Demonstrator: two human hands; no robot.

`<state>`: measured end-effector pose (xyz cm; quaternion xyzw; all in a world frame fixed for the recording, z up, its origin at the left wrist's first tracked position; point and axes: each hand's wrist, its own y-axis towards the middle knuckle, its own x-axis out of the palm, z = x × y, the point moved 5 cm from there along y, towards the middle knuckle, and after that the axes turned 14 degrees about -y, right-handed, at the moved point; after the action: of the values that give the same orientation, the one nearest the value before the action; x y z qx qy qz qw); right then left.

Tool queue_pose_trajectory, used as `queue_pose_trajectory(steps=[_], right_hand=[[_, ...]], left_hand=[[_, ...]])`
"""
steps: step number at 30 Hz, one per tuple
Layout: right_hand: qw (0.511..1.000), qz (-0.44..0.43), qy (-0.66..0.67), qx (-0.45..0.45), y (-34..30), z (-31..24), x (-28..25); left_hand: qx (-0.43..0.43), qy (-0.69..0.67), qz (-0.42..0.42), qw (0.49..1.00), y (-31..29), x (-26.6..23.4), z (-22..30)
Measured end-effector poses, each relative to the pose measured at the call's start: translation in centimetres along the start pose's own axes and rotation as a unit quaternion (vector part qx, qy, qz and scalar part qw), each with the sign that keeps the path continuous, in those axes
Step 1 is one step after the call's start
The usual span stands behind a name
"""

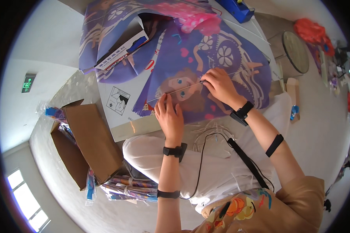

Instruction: Assembling plastic kites by attaching support rods and securing them with tape.

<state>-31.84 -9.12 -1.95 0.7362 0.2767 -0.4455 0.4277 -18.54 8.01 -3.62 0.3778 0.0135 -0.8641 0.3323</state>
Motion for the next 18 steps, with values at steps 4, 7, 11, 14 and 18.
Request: queue_pose_trajectory(steps=[4, 7, 11, 14, 18], right_hand=[[1.000, -0.006, 0.001, 0.000, 0.15, -0.07, 0.31], [1.000, -0.003, 0.001, 0.006, 0.11, -0.10, 0.41], [1.000, 0.000, 0.004, 0.011, -0.02, 0.01, 0.44], [1.000, 0.009, 0.016, 0.010, -0.12, -0.08, 0.47], [1.000, -0.004, 0.016, 0.025, -0.16, -0.11, 0.60]], left_hand=[[0.002, -0.008, 0.005, 1.000, 0.14, 0.00, 0.27], [0.004, -0.004, 0.005, 1.000, 0.12, -0.10, 0.31], [0.005, -0.006, 0.005, 1.000, 0.07, -0.02, 0.30], [0.009, -0.004, 0.006, 1.000, -0.05, 0.08, 0.22], [0.011, -0.003, 0.009, 1.000, -0.12, -0.01, 0.40]])
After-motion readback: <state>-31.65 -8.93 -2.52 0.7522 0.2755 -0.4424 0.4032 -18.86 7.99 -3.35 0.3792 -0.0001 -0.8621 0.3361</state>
